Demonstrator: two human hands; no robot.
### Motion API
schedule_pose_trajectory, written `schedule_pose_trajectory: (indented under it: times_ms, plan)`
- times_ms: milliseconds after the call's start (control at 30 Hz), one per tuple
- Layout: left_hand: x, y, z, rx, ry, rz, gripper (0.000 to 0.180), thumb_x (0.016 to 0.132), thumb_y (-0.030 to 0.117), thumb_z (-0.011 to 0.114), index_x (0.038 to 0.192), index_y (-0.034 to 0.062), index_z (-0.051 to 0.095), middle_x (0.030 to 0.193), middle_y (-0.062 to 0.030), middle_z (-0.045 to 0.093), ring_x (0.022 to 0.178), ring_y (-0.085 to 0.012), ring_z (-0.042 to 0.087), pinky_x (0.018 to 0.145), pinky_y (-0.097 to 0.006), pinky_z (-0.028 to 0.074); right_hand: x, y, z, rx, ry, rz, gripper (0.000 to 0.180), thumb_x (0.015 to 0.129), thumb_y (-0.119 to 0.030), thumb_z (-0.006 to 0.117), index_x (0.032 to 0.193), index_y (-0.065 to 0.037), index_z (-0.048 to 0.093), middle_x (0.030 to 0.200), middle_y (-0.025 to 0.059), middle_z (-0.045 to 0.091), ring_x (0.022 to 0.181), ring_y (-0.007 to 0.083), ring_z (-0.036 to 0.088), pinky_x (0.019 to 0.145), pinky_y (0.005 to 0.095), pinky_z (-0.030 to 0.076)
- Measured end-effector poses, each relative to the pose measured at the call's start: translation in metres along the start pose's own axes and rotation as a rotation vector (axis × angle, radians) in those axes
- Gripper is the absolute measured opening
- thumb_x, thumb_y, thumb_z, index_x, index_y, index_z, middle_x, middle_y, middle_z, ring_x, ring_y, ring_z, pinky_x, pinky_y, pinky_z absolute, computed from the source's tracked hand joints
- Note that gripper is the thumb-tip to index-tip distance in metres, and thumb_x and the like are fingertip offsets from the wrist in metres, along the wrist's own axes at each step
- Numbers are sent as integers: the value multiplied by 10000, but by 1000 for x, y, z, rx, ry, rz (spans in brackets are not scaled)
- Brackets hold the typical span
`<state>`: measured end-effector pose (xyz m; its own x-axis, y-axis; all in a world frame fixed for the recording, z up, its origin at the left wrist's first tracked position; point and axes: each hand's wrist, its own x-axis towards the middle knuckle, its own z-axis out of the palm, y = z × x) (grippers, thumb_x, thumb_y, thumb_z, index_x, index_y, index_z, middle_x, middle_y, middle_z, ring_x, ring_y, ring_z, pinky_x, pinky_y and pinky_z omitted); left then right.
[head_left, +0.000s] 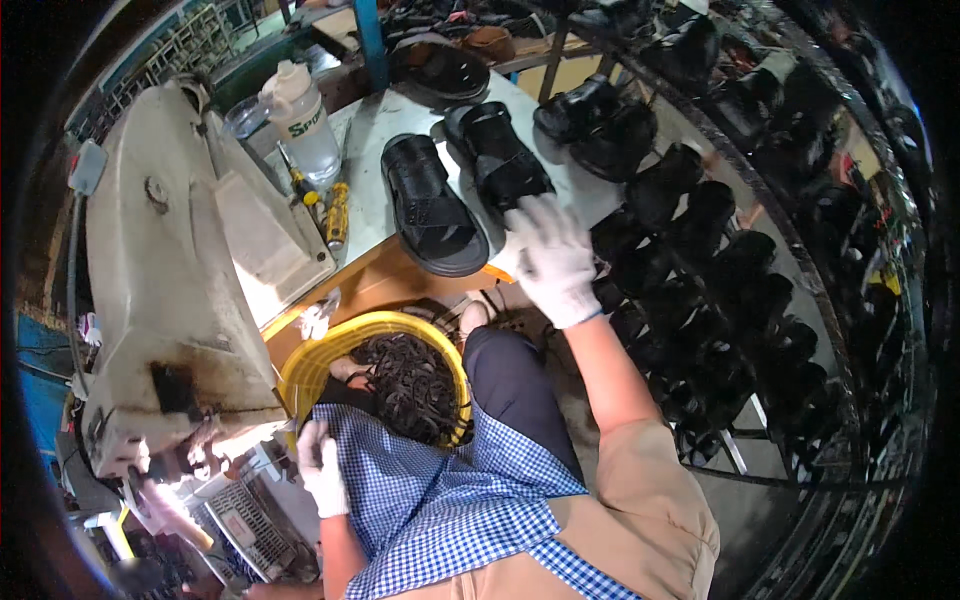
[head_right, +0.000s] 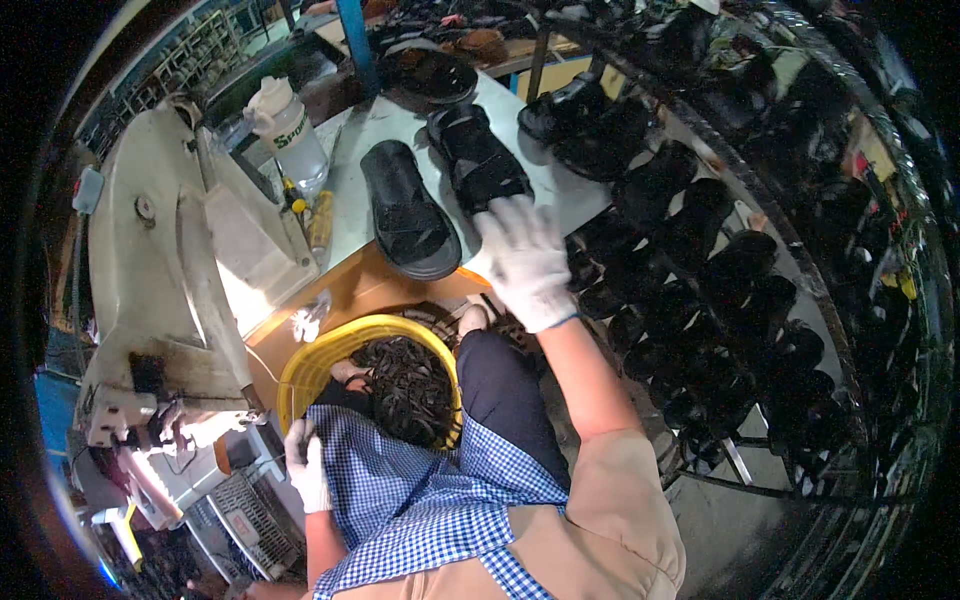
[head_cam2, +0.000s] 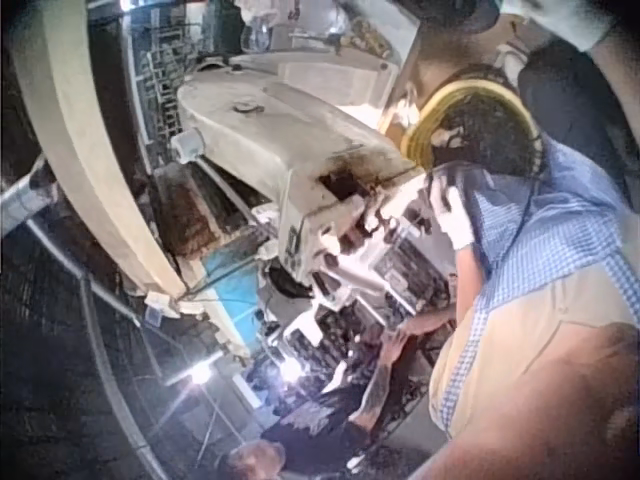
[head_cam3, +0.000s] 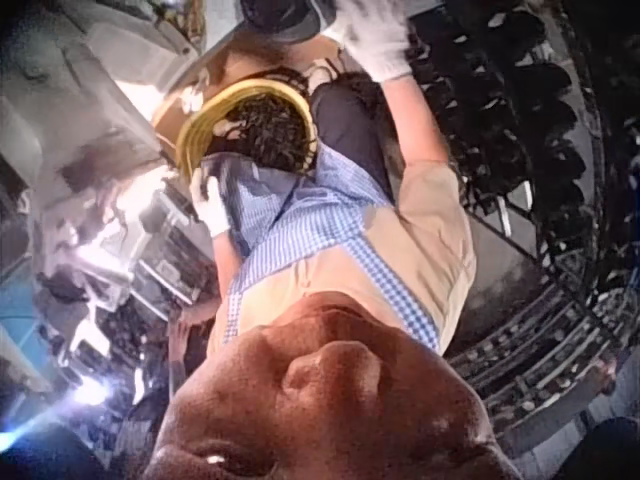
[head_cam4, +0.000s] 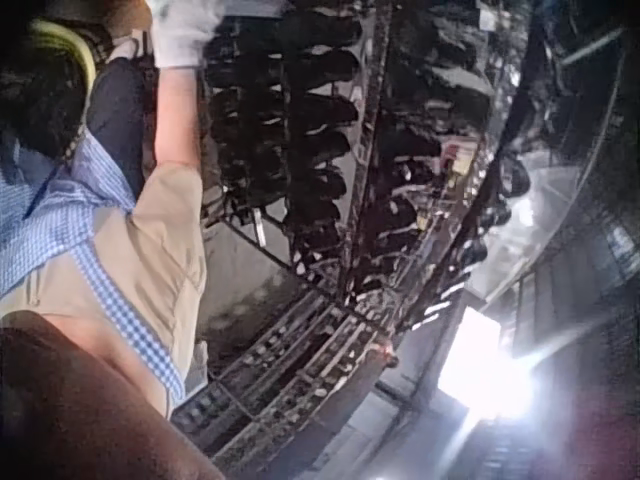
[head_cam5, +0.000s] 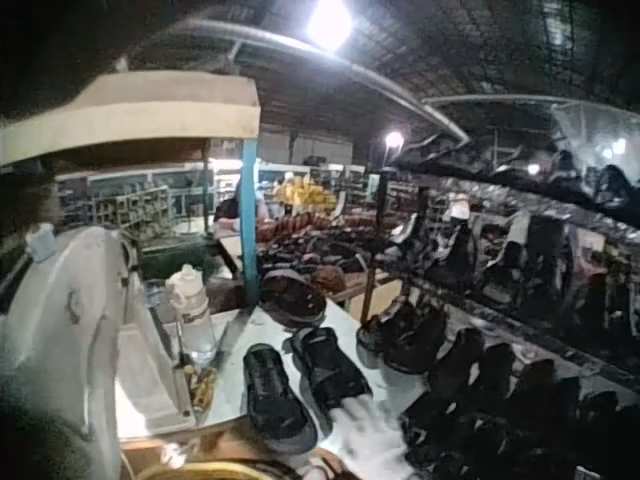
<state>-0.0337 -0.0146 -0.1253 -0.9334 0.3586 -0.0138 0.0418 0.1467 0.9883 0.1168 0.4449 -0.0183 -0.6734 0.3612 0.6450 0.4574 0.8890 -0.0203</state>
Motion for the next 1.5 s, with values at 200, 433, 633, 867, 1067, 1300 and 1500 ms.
schedule_pose_trajectory:
  times_ms: [200,433,633,867,1067,1300,1500]
  plan:
    - [-36,18,20,-66,-250,76,375,898,-38,648,1272,-14,618,1251,-120,658,1148,-230,641,1042,-354,485,33,10,13,-65,-107,61,472,753,-159,713,1218,-111,642,1232,99,639,1183,306,576,1032,473,437]
    - [-55,49,19,-431,-365,-215,420,918,29,675,1319,-25,562,1235,-157,673,1203,-270,632,1054,-396,491,-15,-44,-137,706,456,475,374,832,-75,734,1180,13,629,1024,126,679,976,248,650,881,370,510]
    - [-68,87,62,-1160,-565,-366,912,886,332,747,1589,145,197,1627,-96,290,1468,-298,350,1183,-503,333,-91,-122,-191,1627,417,851,491,793,-101,652,1256,43,575,1113,189,694,987,291,703,911,410,574]
    - [-54,94,17,-1162,-213,-438,772,827,251,751,1501,90,409,1480,-138,507,1350,-327,511,1151,-501,422,-123,-180,-106,2046,-582,558,892,818,-349,817,1522,-40,364,1481,95,491,1320,232,518,1110,416,433]
    - [-49,117,-9,-819,-667,-189,1051,689,308,909,1527,23,342,1523,-146,462,1375,-285,471,1146,-458,395,-155,-170,-65,2264,-497,483,627,960,-176,521,1552,-88,335,1554,67,427,1426,255,420,1165,450,394]
    - [2,130,35,-644,-891,-139,948,774,144,864,1544,14,324,1492,-126,494,1360,-205,463,1138,-383,391,-137,-102,-31,2245,-282,826,803,767,-235,726,1513,-182,432,1490,60,515,1341,322,514,1104,576,434]
    - [22,127,46,-766,-885,-42,997,746,115,878,1549,-4,300,1501,-130,480,1367,-207,454,1133,-384,394,-92,-83,-20,2137,-242,697,889,736,-235,773,1529,-127,384,1499,107,481,1355,340,483,1124,539,422]
